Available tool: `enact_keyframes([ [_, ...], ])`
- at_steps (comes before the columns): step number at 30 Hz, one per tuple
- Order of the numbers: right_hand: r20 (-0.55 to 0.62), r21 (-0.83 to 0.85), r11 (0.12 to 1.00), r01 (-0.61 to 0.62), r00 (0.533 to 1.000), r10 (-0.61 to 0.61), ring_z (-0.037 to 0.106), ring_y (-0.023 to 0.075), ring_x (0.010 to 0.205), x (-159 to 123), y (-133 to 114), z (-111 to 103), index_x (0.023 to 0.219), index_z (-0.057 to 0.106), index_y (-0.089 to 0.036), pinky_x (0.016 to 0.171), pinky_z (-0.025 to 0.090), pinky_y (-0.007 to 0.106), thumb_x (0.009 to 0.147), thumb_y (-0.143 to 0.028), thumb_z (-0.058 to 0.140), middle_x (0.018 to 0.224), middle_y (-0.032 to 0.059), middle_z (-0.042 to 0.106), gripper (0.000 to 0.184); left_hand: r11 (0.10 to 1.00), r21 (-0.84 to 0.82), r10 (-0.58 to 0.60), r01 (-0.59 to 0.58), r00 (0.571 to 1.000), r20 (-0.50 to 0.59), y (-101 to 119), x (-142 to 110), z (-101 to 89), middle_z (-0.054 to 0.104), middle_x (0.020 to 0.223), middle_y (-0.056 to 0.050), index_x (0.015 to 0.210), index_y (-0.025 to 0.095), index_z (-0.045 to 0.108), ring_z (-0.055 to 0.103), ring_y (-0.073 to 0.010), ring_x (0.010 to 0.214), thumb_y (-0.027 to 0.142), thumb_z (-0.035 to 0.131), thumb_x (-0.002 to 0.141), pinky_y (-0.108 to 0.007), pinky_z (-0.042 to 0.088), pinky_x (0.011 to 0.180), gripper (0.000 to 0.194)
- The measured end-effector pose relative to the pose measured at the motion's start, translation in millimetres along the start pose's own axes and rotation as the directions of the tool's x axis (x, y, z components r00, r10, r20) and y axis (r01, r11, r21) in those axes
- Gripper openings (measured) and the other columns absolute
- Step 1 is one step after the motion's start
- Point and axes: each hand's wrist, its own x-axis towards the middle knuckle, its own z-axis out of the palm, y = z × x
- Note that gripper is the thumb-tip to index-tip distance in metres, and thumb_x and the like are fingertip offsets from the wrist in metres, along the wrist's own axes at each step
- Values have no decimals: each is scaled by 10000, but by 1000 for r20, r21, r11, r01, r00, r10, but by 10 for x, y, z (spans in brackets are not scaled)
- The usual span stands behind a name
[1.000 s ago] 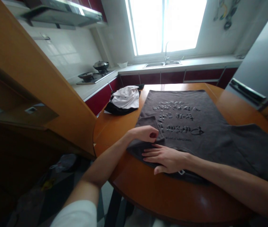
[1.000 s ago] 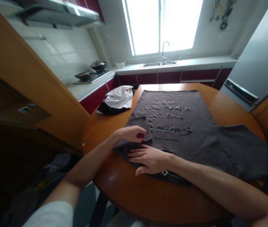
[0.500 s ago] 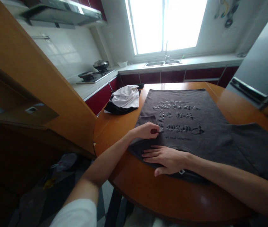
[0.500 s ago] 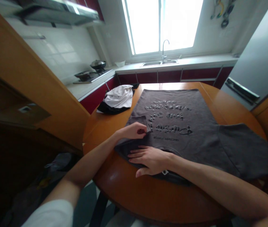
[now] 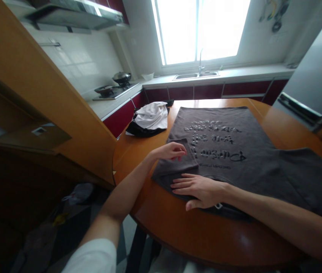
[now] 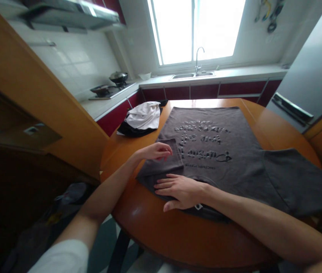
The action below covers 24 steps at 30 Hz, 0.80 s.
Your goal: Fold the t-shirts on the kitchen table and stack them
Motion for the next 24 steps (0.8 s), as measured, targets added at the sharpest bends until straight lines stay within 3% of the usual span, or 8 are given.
enact_keyframes([
  [4,-7,4,1000,11,1000,-11,378,275,1469,-4,28,21,1486,510,-158,1247,214,499,987,-559,536,1510,148,502,640,996,-67,-58,63,995,85,-81,-17,-77,709,765,-45,1006,127,651,512,-71,470,625,593,910,-168,350,423,511],
  [11,-22,3,1000,16,1000,-16,361,267,1480,-13,27,22,1516,471,-176,1249,221,490,991,-561,527,1528,147,481,654,997,-45,-66,68,997,51,-176,15,-89,722,770,-52,967,131,634,491,-62,428,641,595,903,-164,341,388,515],
  [16,-110,37,998,53,993,-48,343,249,1490,6,-63,-95,1554,406,-166,1237,264,449,1015,-524,497,1572,150,418,653,997,-73,-36,34,999,-26,-197,-12,-135,697,728,-34,998,128,652,469,-61,428,634,621,888,-167,326,390,519],
  [20,-94,8,999,39,995,-38,412,243,1445,161,-147,-164,1529,437,-117,1212,314,412,1036,-505,454,1538,168,463,629,997,-72,-33,30,999,-41,-210,-35,-162,694,729,-34,999,126,660,474,-64,437,621,634,886,-173,334,402,508],
  [24,-49,-81,996,39,998,-43,450,248,1396,447,-144,-62,1481,498,-106,1181,351,411,1040,-518,432,1493,157,521,607,998,-49,-47,48,999,10,-225,-34,-163,720,786,-56,1012,130,665,509,-78,467,640,645,865,-182,355,412,531],
])
